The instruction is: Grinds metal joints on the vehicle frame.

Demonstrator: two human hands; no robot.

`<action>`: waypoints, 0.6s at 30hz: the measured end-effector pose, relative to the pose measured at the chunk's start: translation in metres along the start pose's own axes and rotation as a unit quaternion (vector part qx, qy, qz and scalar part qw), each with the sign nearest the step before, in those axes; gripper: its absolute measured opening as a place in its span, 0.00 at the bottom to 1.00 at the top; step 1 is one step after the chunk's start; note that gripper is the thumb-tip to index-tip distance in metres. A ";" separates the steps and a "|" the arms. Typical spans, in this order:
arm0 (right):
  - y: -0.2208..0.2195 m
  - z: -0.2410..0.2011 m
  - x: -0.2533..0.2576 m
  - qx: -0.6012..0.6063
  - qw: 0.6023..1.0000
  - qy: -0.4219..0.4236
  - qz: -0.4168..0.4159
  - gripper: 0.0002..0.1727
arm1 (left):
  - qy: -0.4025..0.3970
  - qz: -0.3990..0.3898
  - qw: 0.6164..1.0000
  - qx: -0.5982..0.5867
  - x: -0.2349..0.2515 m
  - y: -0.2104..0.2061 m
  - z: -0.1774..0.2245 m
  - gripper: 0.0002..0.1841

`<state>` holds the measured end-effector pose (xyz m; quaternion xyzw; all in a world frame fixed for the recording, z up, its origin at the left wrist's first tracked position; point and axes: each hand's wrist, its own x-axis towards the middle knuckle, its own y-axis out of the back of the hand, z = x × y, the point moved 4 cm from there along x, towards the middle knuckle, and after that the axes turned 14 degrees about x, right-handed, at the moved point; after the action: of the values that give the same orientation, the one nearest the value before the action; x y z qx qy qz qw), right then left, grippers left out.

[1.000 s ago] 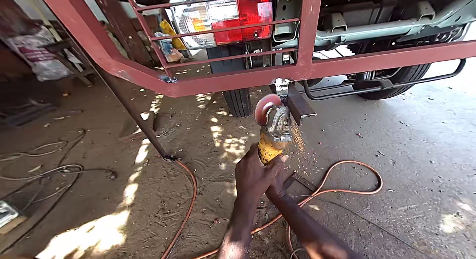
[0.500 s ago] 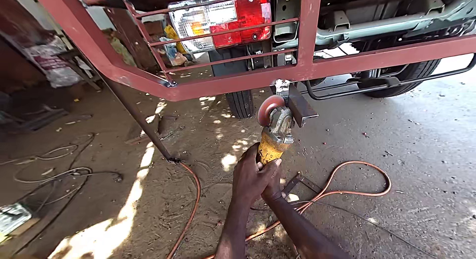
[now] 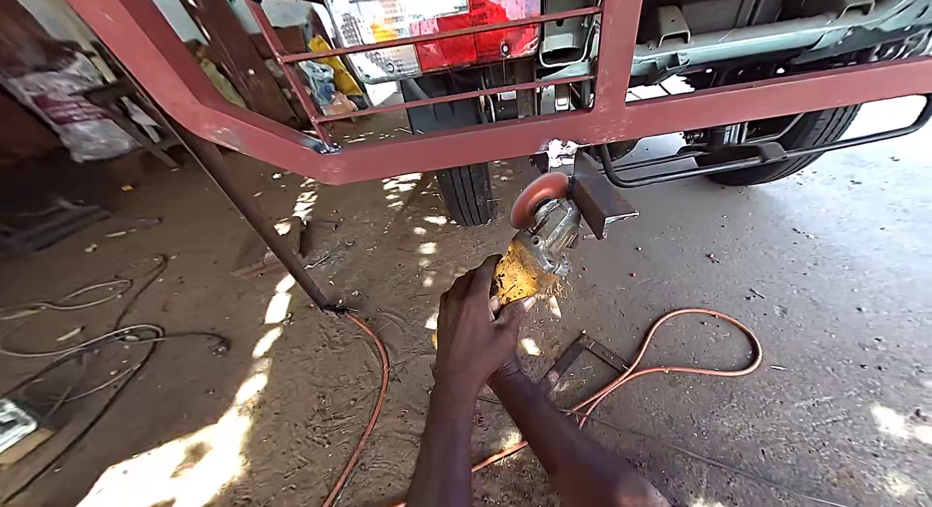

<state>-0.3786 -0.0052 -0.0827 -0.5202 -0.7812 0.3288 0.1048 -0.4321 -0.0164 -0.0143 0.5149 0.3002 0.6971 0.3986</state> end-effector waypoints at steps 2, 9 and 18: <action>0.007 0.004 -0.007 0.105 0.993 0.031 0.032 0.09 | 0.009 0.007 1.000 0.025 -0.009 -0.004 0.001 0.39; 0.025 0.002 -0.017 0.161 0.985 0.066 0.015 0.08 | 0.010 0.011 0.999 0.034 -0.019 -0.016 0.016 0.39; 0.027 0.000 -0.016 0.156 0.986 0.057 0.030 0.08 | 0.027 0.012 0.999 0.035 -0.018 -0.014 0.023 0.39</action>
<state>-0.3517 -0.0126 -0.0971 -0.5388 -0.6967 0.4198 0.2193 -0.4042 -0.0249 -0.0276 0.5129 0.3286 0.7048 0.3634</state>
